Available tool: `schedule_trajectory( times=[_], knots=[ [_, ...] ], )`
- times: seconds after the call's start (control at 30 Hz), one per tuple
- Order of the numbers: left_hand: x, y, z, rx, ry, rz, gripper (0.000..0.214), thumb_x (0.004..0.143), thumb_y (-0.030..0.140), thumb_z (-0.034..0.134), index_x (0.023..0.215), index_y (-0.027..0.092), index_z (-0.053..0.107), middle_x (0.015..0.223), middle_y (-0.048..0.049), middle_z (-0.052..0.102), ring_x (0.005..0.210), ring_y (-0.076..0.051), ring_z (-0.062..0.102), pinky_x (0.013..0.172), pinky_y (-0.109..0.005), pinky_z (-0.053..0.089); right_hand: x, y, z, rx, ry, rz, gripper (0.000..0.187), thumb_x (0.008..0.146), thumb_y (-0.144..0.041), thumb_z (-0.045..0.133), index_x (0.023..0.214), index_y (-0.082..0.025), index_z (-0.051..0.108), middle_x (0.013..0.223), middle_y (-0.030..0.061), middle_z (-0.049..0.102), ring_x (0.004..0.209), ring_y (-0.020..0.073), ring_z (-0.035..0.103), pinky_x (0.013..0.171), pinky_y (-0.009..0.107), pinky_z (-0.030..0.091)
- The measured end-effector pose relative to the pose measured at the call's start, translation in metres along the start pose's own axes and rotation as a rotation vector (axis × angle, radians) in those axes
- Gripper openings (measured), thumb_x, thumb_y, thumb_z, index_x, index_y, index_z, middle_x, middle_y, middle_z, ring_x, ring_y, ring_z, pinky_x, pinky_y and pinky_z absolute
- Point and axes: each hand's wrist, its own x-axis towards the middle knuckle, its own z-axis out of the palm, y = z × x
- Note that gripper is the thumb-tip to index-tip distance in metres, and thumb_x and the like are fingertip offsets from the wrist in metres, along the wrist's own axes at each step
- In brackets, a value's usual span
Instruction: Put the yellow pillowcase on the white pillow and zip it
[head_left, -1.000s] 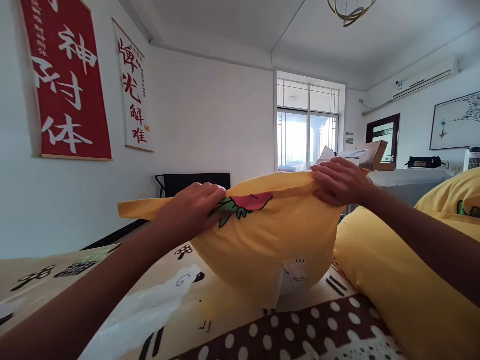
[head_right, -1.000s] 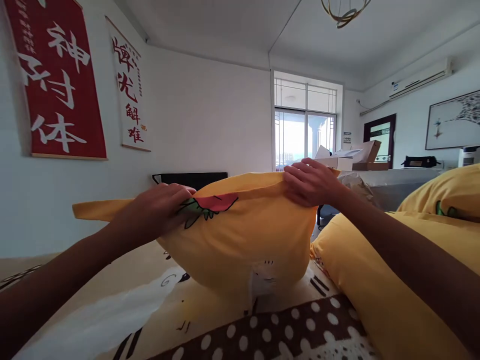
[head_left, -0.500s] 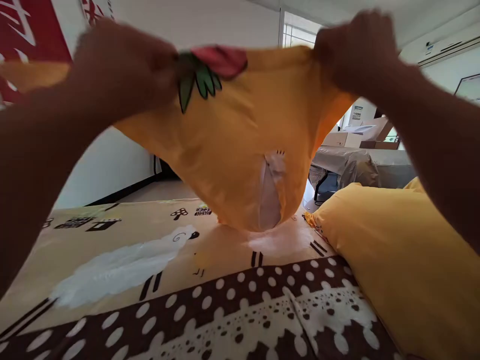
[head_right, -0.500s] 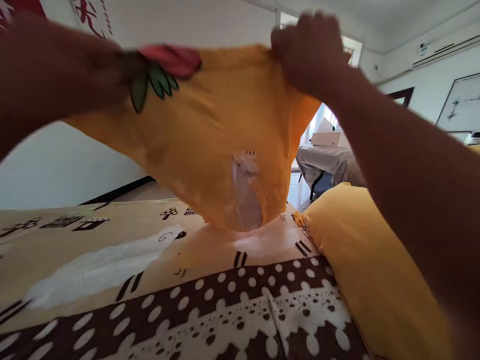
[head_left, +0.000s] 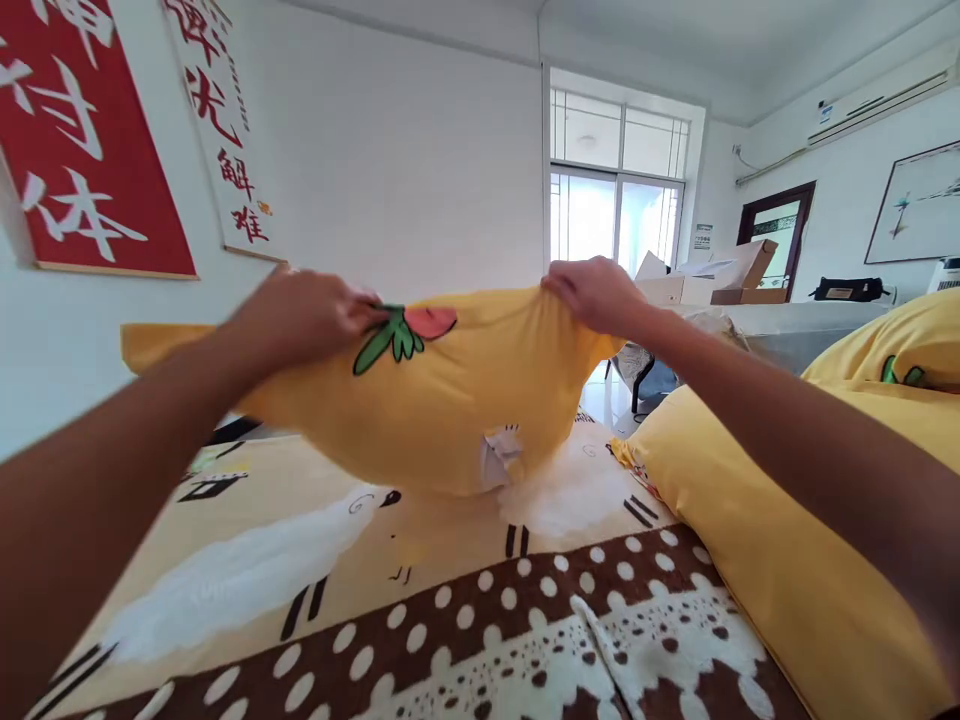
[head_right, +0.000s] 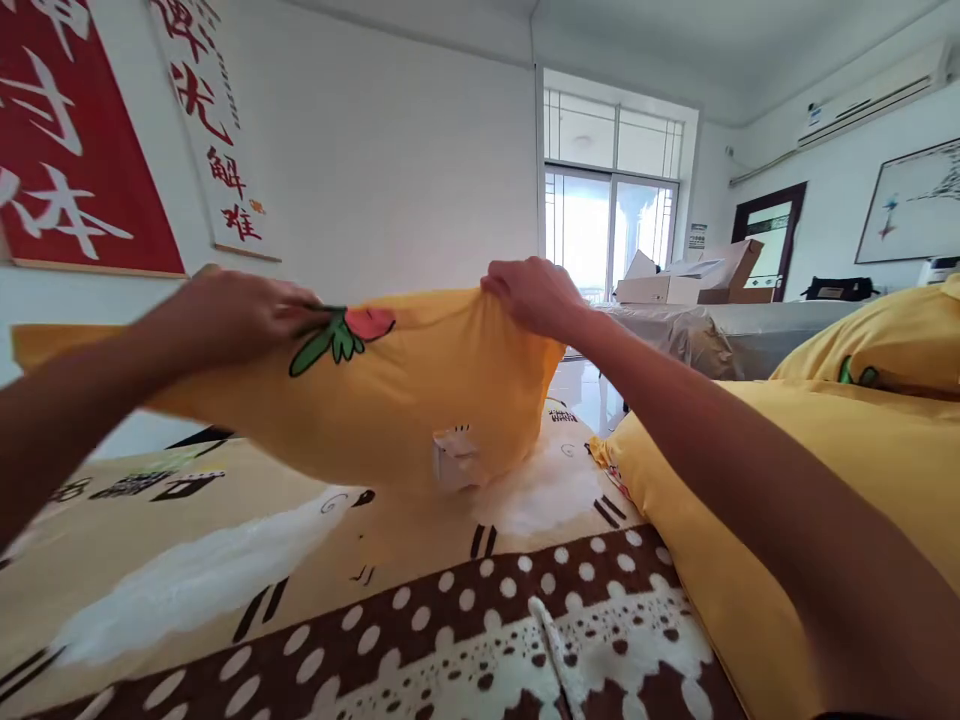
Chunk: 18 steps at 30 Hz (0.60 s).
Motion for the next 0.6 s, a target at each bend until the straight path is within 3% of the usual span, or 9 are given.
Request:
schedule_trajectory(
  times=[0.1, 0.2, 0.27, 0.37, 0.47, 0.6],
  knots=[
    [-0.005, 0.045, 0.006, 0.032, 0.185, 0.144, 0.040, 0.090, 0.030, 0.028, 0.105, 0.015, 0.062, 0.103, -0.0083, 0.062, 0.101, -0.023, 0.055, 0.101, -0.050, 0.030, 0.010, -0.016, 0.010, -0.139, -0.012, -0.031, 0.032, 0.094, -0.035, 0.034, 0.080, -0.017, 0.056, 0.064, 0.0035, 0.050, 0.062, 0.0148, 0.045, 0.061, 0.028, 0.026],
    [-0.006, 0.091, 0.008, -0.200, 0.117, 0.190, 0.060, 0.084, 0.051, 0.043, 0.132, 0.014, 0.040, 0.115, -0.0111, 0.060, 0.104, -0.026, 0.056, 0.091, -0.040, 0.040, 0.016, -0.030, 0.022, -0.068, 0.015, -0.042, 0.032, 0.095, -0.033, 0.032, 0.083, -0.017, 0.057, 0.063, 0.0026, 0.050, 0.060, 0.0135, 0.043, 0.061, 0.027, 0.024],
    [-0.003, 0.108, 0.014, -0.211, 0.060, 0.160, 0.077, 0.077, 0.051, 0.054, 0.138, 0.012, 0.027, 0.115, -0.0140, 0.059, 0.104, -0.030, 0.056, 0.088, -0.042, 0.041, 0.018, -0.035, 0.026, 0.041, 0.042, -0.038, 0.034, 0.095, -0.034, 0.031, 0.079, -0.017, 0.056, 0.063, 0.0018, 0.050, 0.060, 0.0123, 0.041, 0.061, 0.027, 0.024],
    [0.004, 0.113, 0.029, -0.193, 0.104, 0.000, 0.072, 0.076, 0.049, 0.056, 0.131, 0.008, 0.032, 0.096, -0.0144, 0.063, 0.095, -0.032, 0.059, 0.084, -0.044, 0.040, 0.018, -0.042, 0.027, 0.181, 0.071, -0.005, 0.036, 0.094, -0.037, 0.036, 0.071, -0.016, 0.054, 0.062, 0.0008, 0.050, 0.060, 0.0111, 0.040, 0.061, 0.026, 0.026],
    [0.009, 0.108, 0.041, -0.344, 0.068, -0.169, 0.062, 0.073, 0.059, 0.055, 0.113, 0.013, 0.047, 0.078, -0.0097, 0.063, 0.077, -0.030, 0.060, 0.068, -0.036, 0.041, 0.018, -0.049, 0.027, 0.306, 0.075, 0.018, 0.026, 0.086, -0.036, 0.051, 0.070, -0.016, 0.054, 0.065, 0.0004, 0.052, 0.064, 0.0117, 0.044, 0.062, 0.026, 0.030],
    [0.010, 0.099, 0.047, -0.350, -0.004, -0.208, 0.033, 0.077, 0.047, 0.052, 0.090, 0.018, 0.059, 0.077, -0.0079, 0.061, 0.073, -0.025, 0.057, 0.061, -0.031, 0.034, 0.017, -0.048, 0.027, 0.592, -0.002, -0.005, 0.026, 0.079, -0.040, 0.060, 0.083, -0.014, 0.059, 0.072, 0.0018, 0.057, 0.070, 0.0139, 0.053, 0.067, 0.028, 0.039]
  ],
)
